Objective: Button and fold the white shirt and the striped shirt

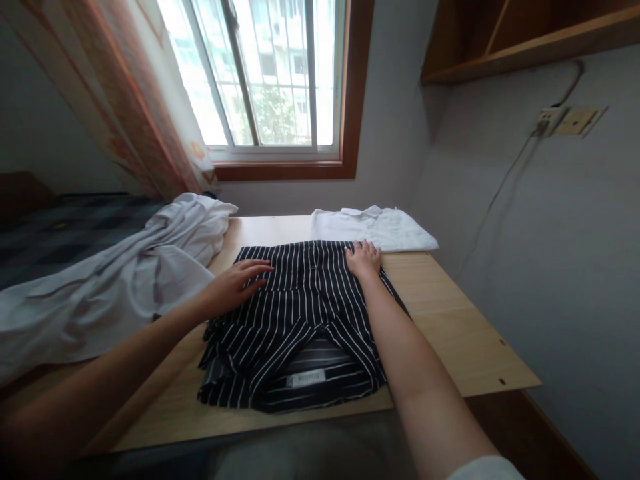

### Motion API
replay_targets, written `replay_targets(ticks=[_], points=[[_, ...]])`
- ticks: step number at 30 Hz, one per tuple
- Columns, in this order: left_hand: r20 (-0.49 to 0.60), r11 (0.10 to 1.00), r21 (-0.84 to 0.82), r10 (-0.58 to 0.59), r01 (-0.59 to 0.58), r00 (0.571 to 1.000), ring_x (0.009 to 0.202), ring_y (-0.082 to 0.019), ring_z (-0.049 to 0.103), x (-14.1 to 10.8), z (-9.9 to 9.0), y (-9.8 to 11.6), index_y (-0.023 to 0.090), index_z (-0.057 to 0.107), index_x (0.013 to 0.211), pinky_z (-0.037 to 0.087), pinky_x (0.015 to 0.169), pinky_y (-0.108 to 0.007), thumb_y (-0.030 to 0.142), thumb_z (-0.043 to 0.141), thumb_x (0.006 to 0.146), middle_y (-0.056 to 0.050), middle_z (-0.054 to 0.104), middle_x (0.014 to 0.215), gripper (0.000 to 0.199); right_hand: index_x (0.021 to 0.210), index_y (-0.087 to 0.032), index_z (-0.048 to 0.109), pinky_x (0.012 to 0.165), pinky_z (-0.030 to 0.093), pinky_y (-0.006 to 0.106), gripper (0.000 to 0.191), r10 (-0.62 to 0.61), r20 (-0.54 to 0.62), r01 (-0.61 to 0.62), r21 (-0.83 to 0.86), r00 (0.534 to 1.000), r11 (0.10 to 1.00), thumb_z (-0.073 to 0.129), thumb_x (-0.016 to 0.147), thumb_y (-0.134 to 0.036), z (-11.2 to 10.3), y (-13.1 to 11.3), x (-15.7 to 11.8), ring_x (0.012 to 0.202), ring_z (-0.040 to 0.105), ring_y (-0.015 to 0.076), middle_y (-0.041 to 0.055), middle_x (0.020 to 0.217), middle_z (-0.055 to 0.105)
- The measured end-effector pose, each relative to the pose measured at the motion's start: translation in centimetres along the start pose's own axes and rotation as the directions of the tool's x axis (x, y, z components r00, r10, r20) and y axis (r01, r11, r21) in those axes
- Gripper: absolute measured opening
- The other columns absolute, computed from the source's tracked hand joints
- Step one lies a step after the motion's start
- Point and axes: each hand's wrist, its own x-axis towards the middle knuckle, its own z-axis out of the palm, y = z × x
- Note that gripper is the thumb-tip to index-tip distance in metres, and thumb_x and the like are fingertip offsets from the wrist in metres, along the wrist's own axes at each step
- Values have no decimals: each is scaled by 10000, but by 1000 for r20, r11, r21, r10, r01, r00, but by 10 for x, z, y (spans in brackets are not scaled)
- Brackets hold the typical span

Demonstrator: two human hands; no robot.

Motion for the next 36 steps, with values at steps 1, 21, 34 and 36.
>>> replay_targets(ticks=[1,21,34,36], points=[[12,997,-74,22,-21,1000,1229,-209,556,-14,-5,7,213,636,1231,421,1084,-375,410,373,984,-72,621,1323,410,1522,-211,355,1199,98,473,619,0,3,0,0,1000,1000,234,1002,-525,0,0,0,1479,211,257,102,1610,267],[-118,946,210,276,-248,954,1033,-191,647,-154,-8,45,269,687,1105,551,923,-291,167,465,899,-35,718,1042,320,1513,-213,373,1198,100,469,614,4,-10,-3,11,1000,1000,240,1001,-525,0,-1,-1,1474,227,261,102,1605,281],[-37,992,111,67,-62,997,658,-158,672,-104,-36,53,272,675,1232,569,693,-298,389,430,978,-18,735,775,371,1509,-211,381,1196,98,481,610,9,-26,-9,26,1000,1000,253,999,-520,4,1,2,1474,223,263,97,1602,289],[-79,993,121,20,-11,997,776,-185,692,-76,-36,59,259,685,1211,569,764,-345,439,413,982,-44,752,896,399,1506,-212,387,1195,101,481,609,8,-27,-8,25,1000,1000,251,999,-522,4,1,2,1473,225,264,97,1599,295]])
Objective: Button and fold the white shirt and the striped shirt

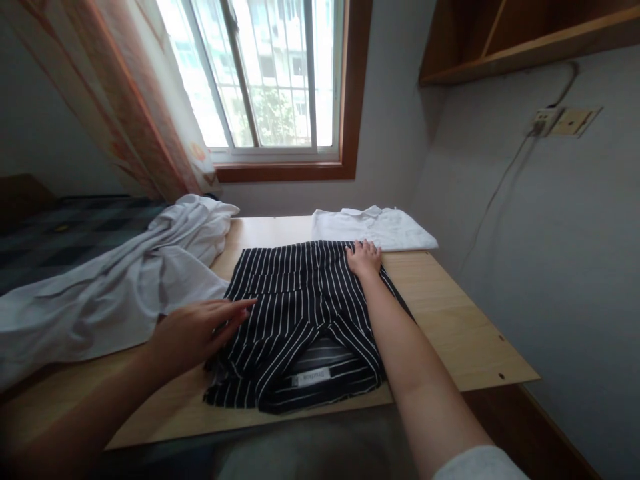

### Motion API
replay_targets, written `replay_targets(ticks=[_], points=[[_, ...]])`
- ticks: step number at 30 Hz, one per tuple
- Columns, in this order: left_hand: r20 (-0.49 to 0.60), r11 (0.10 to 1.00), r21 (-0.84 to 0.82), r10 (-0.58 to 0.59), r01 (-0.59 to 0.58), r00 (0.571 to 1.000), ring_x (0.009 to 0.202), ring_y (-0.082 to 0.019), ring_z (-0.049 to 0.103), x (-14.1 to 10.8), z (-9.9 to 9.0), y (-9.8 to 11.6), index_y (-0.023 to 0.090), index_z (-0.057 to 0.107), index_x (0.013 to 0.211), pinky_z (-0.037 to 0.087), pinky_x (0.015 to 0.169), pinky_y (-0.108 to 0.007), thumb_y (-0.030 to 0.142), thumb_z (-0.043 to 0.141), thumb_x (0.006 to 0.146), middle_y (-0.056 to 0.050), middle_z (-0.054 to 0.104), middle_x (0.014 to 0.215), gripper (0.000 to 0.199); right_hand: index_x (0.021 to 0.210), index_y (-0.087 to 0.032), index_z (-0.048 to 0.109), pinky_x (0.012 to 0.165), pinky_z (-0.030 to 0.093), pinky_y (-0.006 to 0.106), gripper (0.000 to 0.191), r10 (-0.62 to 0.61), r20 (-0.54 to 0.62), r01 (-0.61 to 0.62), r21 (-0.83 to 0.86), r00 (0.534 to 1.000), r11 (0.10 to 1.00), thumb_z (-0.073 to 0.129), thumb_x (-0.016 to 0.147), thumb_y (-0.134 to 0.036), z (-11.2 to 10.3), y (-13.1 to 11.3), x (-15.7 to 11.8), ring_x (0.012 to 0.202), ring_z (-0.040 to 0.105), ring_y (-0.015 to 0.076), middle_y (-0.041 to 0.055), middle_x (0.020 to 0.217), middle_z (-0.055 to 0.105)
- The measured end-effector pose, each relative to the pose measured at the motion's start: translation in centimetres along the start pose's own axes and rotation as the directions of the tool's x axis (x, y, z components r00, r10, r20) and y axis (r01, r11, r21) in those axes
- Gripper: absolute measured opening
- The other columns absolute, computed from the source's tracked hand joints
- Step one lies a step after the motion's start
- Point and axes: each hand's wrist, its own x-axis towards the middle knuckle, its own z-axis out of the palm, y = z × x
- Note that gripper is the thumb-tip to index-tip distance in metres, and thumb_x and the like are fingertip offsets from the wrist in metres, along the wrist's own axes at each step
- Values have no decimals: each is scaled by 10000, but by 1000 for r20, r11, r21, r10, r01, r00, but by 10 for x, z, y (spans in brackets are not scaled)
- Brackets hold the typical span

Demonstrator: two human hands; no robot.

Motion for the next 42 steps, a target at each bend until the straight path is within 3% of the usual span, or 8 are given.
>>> replay_targets(ticks=[4,7,12,23,27,31,34,42], points=[[32,996,-81,-38,41,999,1246,-238,559,39,25,19,267,626,1293,443,1060,-456,498,326,1007,-39,631,1341,475,1507,-205,386,1198,104,473,615,-7,0,7,6,1000,1000,250,1000,-526,-2,-1,-2,1473,226,263,101,1600,293],[185,996,-79,-22,37,982,1420,-282,371,31,52,30,309,546,1387,317,1142,-526,545,327,995,-38,451,1521,507,1500,-203,397,1199,103,468,606,-6,-7,6,11,1000,1000,260,1001,-518,-3,-1,-3,1473,228,264,104,1595,304],[180,999,-27,-31,37,983,1460,-286,293,-3,75,32,366,412,1476,155,1184,-580,569,358,980,-19,345,1579,538,1508,-204,381,1198,98,477,608,-7,3,7,8,1000,1000,252,1003,-517,-5,-3,-3,1476,215,267,107,1600,292],[210,973,59,-232,225,950,1463,-349,257,-9,68,41,346,359,1506,81,1124,-711,641,358,943,-73,314,1590,636,1491,-206,408,1166,84,595,583,-49,-108,54,44,993,998,365,988,-498,-14,-4,-6,1487,148,330,147,1611,236],[202,956,134,-285,262,937,1479,-329,220,12,48,41,335,373,1499,104,1143,-673,626,384,942,-69,287,1604,628,1431,-210,494,1135,119,669,522,-144,-179,161,88,973,983,360,1000,-471,-45,-15,-9,1472,194,346,137,1567,343],[78,931,198,-328,308,941,1488,-312,196,54,35,33,329,410,1477,117,1145,-655,564,330,981,-66,293,1605,555,1390,-205,548,1161,270,510,459,-446,-38,447,76,894,891,438,982,-383,-67,-18,-26,1395,382,290,113,1473,494],[56,904,213,-391,371,919,1490,-326,184,76,48,24,298,379,1500,116,1140,-660,518,317,992,-90,259,1616,557,1449,-244,483,1176,269,471,491,-561,39,559,59,827,827,473,974,-368,-59,-11,-55,1429,342,277,82,1531,424],[249,898,149,-439,414,863,1488,-333,194,76,92,6,297,364,1512,140,1133,-663,515,271,990,-98,269,1610,573,1478,-248,441,1192,174,517,561,-554,113,548,81,825,833,333,1008,-535,-23,12,-102,1470,263,267,89,1575,347]])
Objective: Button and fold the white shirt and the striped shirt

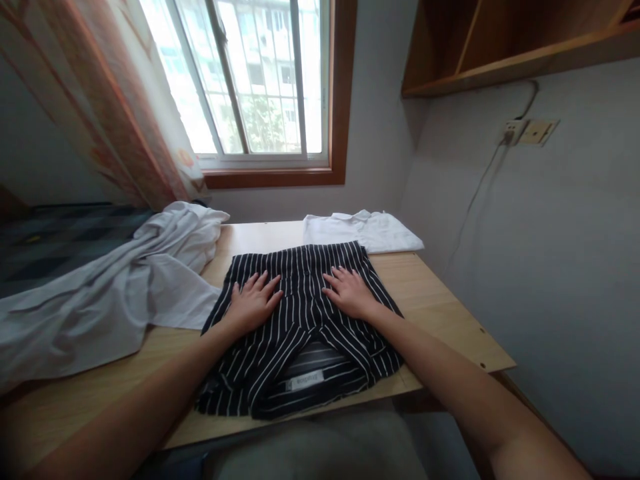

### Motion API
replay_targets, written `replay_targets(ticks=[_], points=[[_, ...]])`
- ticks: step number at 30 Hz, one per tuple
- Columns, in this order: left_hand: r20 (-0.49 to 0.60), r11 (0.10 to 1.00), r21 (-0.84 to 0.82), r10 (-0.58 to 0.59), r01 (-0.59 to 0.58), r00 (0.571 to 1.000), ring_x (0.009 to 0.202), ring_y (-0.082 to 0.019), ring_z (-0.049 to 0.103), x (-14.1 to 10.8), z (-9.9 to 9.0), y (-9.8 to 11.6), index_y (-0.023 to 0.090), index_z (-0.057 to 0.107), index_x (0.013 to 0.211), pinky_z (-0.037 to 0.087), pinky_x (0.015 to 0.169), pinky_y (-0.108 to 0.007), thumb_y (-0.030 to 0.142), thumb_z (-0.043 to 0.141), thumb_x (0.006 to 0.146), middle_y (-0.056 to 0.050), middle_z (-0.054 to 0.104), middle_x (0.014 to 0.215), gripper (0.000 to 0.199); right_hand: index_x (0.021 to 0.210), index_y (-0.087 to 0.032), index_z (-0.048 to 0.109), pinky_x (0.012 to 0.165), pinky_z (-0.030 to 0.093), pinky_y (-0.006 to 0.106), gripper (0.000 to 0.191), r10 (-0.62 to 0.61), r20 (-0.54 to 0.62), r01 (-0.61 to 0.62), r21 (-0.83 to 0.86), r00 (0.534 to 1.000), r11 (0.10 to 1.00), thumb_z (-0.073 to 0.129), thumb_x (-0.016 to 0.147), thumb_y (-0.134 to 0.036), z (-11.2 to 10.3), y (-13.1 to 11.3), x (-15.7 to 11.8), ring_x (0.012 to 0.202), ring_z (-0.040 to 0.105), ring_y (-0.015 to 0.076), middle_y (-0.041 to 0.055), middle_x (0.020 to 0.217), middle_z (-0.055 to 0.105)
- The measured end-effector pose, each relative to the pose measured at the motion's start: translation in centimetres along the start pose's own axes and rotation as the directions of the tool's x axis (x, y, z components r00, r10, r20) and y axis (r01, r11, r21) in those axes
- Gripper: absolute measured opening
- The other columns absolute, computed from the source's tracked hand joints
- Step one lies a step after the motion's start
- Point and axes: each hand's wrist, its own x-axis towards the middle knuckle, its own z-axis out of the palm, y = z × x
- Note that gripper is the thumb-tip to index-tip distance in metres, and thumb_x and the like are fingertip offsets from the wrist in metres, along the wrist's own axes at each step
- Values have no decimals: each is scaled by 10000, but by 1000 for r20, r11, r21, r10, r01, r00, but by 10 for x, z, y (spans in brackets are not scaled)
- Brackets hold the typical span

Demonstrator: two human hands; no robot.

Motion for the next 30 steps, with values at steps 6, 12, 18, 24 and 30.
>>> replay_targets(ticks=[6,12,18,24,30], points=[[-89,1000,-29,-8,6,996,1469,-321,246,3,-9,-10,222,383,1502,214,1151,-576,503,319,978,-132,296,1596,598,1429,-224,510,1182,217,507,537,-38,-103,51,126,994,991,406,987,-509,3,10,1,1446,314,276,118,1535,412],[-235,988,19,-146,155,961,1232,-308,547,5,-36,-66,61,562,1307,413,1025,-384,406,362,943,-208,607,1298,540,1285,-171,630,1145,323,471,469,18,-372,76,236,928,969,497,937,-456,-8,38,-2,1358,432,281,160,1419,520],[62,959,7,-284,284,957,928,-330,674,5,-46,-91,153,715,907,483,792,-368,568,307,907,-163,724,899,582,1284,-99,611,1052,407,437,469,211,-392,-194,83,895,977,528,901,-357,-25,63,-7,1185,546,306,188,1220,626],[93,962,-23,-268,271,959,977,-337,664,9,-39,-89,138,679,979,487,810,-382,574,334,882,-180,715,1014,565,1195,-102,655,957,442,417,550,410,-216,-434,-78,886,898,506,914,-550,-29,67,-14,1104,577,333,203,1147,626],[0,972,-81,-221,220,975,956,-324,672,9,-31,-89,146,655,991,494,768,-363,579,437,845,-179,716,1022,507,1033,-158,738,922,455,390,504,405,-197,-404,49,893,914,429,950,-548,-25,73,-11,1021,627,302,176,1036,665]])
